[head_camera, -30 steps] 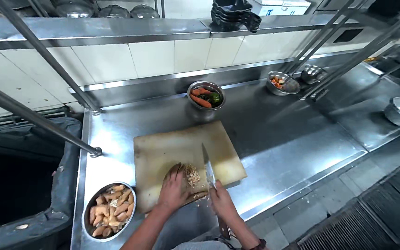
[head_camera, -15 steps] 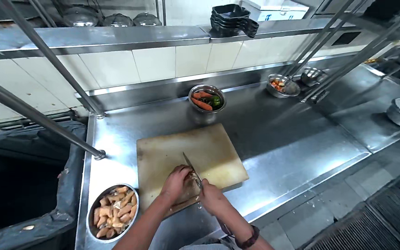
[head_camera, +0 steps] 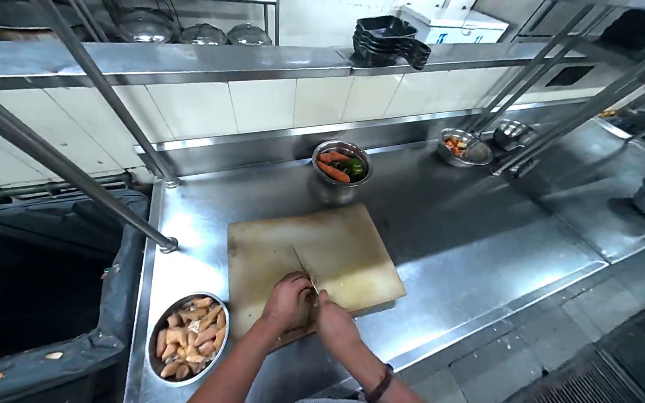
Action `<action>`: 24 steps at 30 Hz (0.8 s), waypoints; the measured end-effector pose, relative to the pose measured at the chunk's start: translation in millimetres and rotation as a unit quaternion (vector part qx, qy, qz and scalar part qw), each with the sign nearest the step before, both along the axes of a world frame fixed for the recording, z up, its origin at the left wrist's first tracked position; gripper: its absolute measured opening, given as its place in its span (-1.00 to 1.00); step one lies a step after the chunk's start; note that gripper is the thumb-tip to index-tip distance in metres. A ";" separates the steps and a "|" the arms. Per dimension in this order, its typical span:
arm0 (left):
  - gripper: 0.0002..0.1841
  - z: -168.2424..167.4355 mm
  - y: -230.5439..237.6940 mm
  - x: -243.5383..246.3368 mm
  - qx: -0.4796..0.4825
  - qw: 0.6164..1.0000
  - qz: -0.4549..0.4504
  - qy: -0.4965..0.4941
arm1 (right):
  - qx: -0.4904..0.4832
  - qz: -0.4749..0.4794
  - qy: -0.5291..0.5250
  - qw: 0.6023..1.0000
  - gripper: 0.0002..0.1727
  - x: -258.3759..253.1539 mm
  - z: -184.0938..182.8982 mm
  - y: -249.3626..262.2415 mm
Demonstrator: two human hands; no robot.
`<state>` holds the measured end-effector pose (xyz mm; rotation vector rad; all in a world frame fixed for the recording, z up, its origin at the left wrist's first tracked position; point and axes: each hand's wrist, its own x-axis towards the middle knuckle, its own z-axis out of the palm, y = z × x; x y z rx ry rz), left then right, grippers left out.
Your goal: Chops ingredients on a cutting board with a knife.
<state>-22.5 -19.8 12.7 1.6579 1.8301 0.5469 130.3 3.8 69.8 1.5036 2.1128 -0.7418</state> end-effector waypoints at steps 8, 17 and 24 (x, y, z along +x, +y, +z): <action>-0.75 -4.2 -5.2 -4.7 0.019 1.000 -0.001 0.004 | -0.015 0.004 -0.020 1.000 -0.49 -6.3 4.6 -8.2; -0.73 -5.4 -12.5 -6.7 0.032 0.999 0.019 0.006 | -0.007 0.016 0.001 1.000 -0.52 -10.1 -2.7 -8.1; -0.63 12.7 -41.5 20.8 0.171 0.968 0.043 0.178 | 0.059 0.034 0.037 0.997 -0.48 4.0 20.1 -5.0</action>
